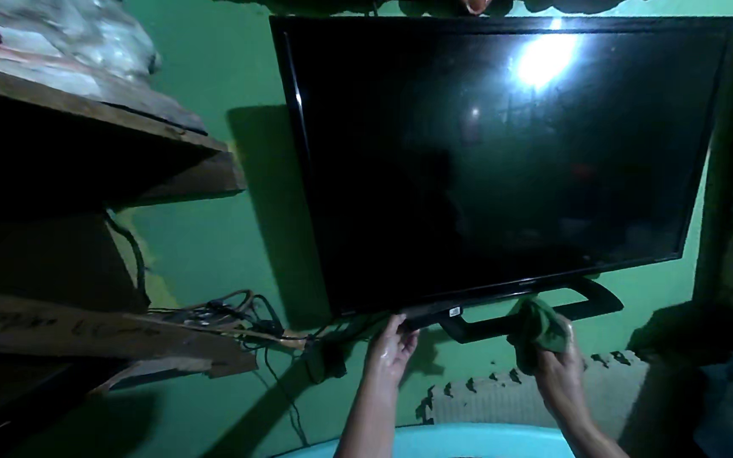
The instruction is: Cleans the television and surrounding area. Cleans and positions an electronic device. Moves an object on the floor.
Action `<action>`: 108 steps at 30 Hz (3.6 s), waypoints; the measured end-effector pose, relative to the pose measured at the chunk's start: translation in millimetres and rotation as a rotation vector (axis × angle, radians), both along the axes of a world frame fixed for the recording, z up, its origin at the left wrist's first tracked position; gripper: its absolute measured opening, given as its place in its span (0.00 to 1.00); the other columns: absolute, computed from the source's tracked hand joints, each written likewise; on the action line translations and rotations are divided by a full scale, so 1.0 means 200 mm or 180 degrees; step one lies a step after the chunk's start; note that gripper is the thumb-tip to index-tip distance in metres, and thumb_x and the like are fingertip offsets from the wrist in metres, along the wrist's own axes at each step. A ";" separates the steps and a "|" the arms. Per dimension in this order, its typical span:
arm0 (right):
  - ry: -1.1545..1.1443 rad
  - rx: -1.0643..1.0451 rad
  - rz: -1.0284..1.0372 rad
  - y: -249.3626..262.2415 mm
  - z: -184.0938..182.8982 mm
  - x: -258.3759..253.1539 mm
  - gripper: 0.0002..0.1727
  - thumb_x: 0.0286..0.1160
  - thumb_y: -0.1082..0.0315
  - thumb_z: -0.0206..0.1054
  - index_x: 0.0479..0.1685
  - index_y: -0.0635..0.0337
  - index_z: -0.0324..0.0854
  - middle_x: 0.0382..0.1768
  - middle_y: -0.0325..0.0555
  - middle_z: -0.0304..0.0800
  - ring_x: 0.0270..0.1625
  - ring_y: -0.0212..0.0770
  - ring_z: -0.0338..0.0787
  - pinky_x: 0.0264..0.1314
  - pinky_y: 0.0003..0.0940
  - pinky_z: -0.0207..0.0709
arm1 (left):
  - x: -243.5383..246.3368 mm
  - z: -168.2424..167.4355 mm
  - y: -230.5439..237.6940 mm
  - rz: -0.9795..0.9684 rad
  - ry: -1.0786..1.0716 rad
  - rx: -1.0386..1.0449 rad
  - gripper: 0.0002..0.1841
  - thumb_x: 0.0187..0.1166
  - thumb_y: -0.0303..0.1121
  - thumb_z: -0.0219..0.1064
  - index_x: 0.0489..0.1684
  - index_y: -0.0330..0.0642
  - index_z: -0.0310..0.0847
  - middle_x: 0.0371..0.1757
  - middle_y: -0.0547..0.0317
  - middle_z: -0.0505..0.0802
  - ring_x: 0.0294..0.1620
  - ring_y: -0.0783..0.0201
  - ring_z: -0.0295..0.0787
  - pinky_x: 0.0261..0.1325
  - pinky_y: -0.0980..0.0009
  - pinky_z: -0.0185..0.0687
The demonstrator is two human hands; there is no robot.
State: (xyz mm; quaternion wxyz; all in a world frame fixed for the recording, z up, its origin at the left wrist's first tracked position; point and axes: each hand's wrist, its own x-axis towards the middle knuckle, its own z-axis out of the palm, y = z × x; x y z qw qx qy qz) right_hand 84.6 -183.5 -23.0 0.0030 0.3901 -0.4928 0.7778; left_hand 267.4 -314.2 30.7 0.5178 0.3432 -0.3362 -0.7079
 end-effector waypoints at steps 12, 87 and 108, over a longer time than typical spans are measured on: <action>0.0772 0.0544 -0.0286 -0.18 0.08 0.14 0.20 0.80 0.74 0.58 0.70 0.72 0.76 0.63 0.63 0.85 0.63 0.54 0.88 0.65 0.55 0.81 | 0.05 -0.06 0.19 0.0040 -0.0027 0.0001 0.08 0.90 0.29 0.54 0.52 0.33 0.74 0.36 0.51 0.87 0.31 0.66 0.87 0.36 0.76 0.84; 0.1975 0.0914 0.0255 -0.02 -0.38 0.67 0.21 0.78 0.60 0.65 0.63 0.63 0.89 0.73 0.69 0.81 0.79 0.71 0.77 0.81 0.65 0.68 | 0.28 -0.42 0.41 -0.0287 -0.0342 -0.0298 0.27 0.95 0.49 0.40 0.71 0.37 0.75 0.53 0.50 0.91 0.50 0.60 0.92 0.52 0.63 0.90; 0.2387 0.1115 0.0558 -0.14 -0.31 0.52 0.22 0.84 0.56 0.61 0.69 0.55 0.87 0.77 0.60 0.81 0.83 0.64 0.75 0.85 0.63 0.65 | 0.30 -0.52 0.43 -0.0118 -0.0470 -0.0526 0.27 0.96 0.47 0.38 0.80 0.38 0.67 0.64 0.47 0.88 0.61 0.59 0.89 0.61 0.59 0.87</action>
